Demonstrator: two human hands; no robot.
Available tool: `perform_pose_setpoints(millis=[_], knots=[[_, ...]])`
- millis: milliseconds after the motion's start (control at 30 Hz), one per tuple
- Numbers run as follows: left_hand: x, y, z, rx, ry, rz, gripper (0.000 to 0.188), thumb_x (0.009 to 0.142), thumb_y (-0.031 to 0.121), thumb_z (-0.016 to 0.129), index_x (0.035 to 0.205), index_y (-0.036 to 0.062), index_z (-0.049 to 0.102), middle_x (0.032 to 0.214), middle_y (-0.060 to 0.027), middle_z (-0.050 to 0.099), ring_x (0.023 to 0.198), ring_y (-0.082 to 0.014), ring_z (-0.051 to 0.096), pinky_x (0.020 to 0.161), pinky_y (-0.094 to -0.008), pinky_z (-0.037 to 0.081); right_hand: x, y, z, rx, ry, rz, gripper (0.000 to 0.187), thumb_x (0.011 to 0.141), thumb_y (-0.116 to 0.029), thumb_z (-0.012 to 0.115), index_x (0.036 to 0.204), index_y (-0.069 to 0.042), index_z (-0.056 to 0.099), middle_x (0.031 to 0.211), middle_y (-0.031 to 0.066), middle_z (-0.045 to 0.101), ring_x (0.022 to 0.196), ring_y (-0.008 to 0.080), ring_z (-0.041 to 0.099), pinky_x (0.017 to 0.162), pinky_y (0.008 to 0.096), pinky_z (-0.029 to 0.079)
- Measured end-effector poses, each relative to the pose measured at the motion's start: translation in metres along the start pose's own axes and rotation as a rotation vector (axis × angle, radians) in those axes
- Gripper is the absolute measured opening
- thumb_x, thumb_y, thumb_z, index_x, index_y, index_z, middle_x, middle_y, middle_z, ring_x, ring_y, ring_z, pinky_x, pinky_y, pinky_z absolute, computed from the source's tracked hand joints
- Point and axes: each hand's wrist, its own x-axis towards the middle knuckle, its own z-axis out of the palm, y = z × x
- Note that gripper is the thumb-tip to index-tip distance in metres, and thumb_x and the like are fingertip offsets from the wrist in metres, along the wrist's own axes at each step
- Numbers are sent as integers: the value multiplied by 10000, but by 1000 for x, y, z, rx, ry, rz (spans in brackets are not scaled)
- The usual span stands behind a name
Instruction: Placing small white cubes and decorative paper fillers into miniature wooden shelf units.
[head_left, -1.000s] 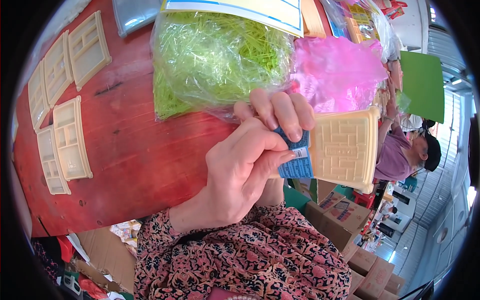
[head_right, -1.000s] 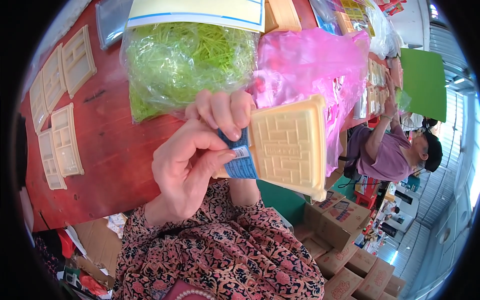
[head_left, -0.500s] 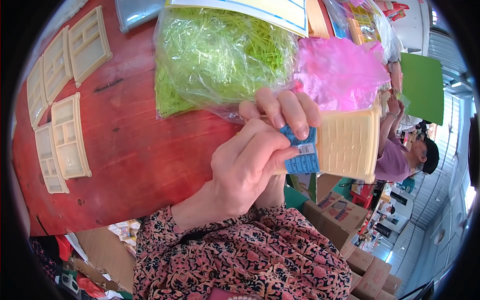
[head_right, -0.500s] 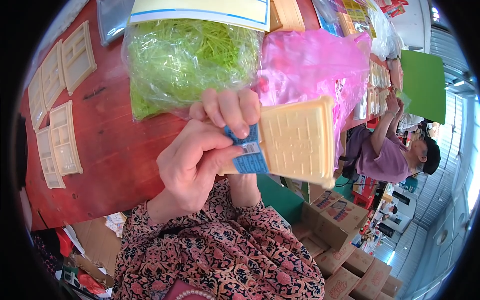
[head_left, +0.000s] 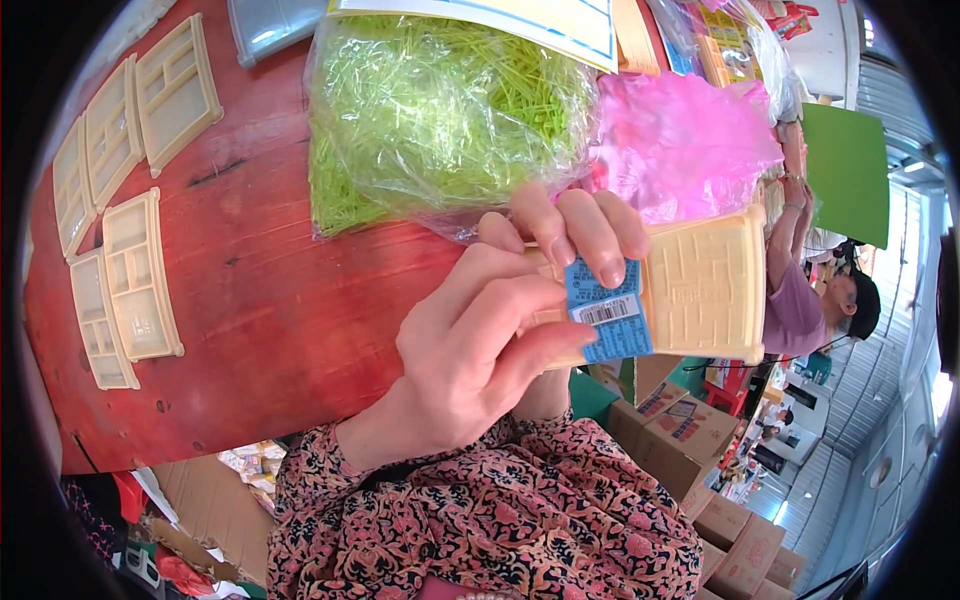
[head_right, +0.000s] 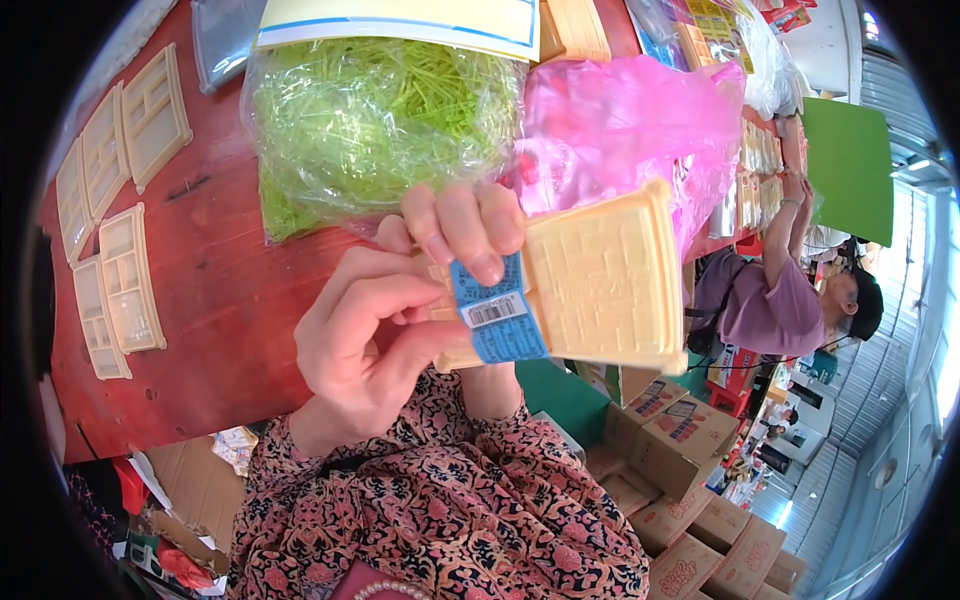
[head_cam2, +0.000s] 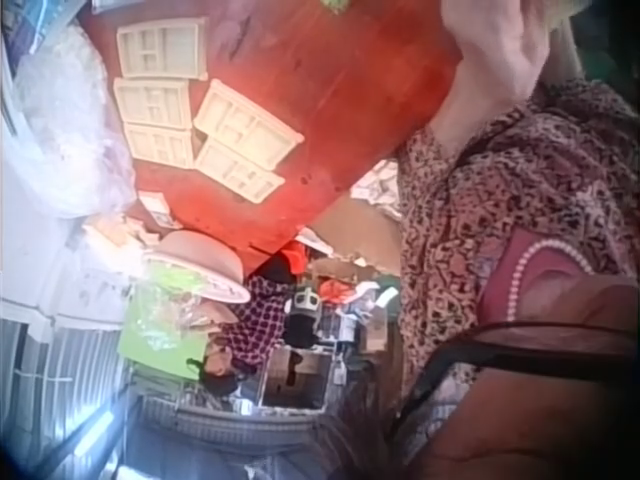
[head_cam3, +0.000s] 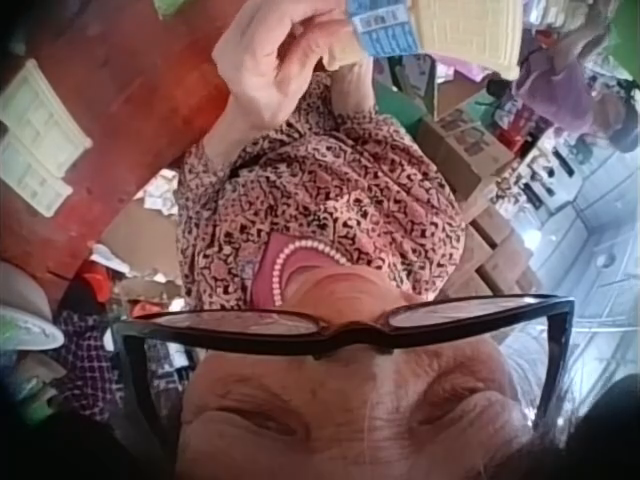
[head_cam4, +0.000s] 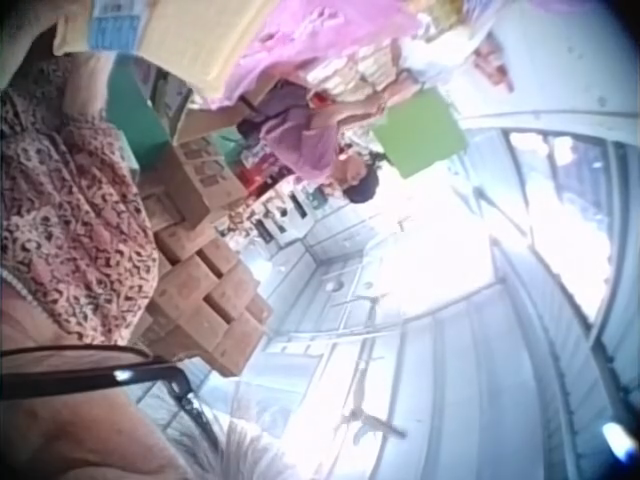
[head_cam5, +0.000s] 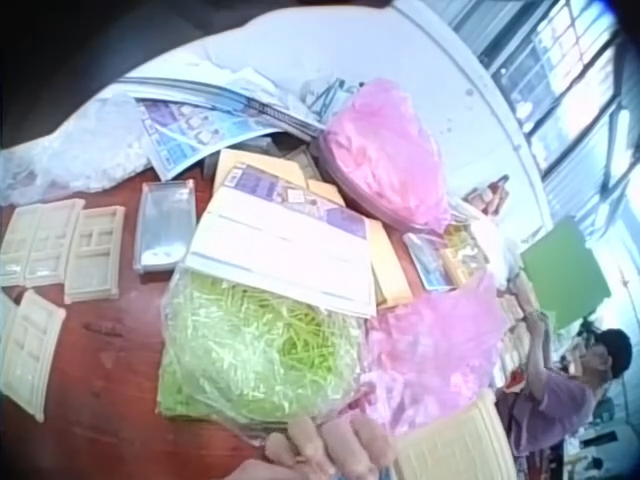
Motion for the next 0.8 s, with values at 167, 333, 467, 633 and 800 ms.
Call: perform_pose_setpoints(millis=[167,333,467,633,800], knots=[[0,-7,7,19,52,-77,212,682,-77,714,839,-12,586,812,-93,576,692,-152,552,596,-252,446,-2,2,-9,-31,0,-38,131,925,-217,464,883,-155,572,711,-63,537,808,137,435,794,309,376],[-6,-4,-9,177,105,46,213,718,-5,709,903,-16,606,842,-117,600,719,-219,591,624,-287,477,-1,1,-18,-90,27,121,112,878,-245,545,941,-178,607,773,-80,572,851,136,444,806,330,350],[-11,4,-19,210,123,216,604,615,284,768,1054,-78,564,945,-175,582,862,-323,576,755,-409,465,-11,11,7,-798,191,-94,307,824,-257,563,1061,-72,500,894,63,465,833,192,437,807,366,379],[-24,0,-30,83,167,-33,360,739,72,689,1053,-46,559,940,-161,561,844,-293,575,742,-345,468,-30,27,34,-1012,632,-158,413,869,-175,592,1204,51,507,1008,124,593,833,184,563,759,296,462],[-28,5,-66,-676,213,-513,268,870,50,566,1125,-30,572,1051,-45,623,946,-98,579,809,-248,484,-27,27,43,-1197,579,23,295,879,-126,589,1134,20,584,875,61,622,745,108,555,689,231,452]])
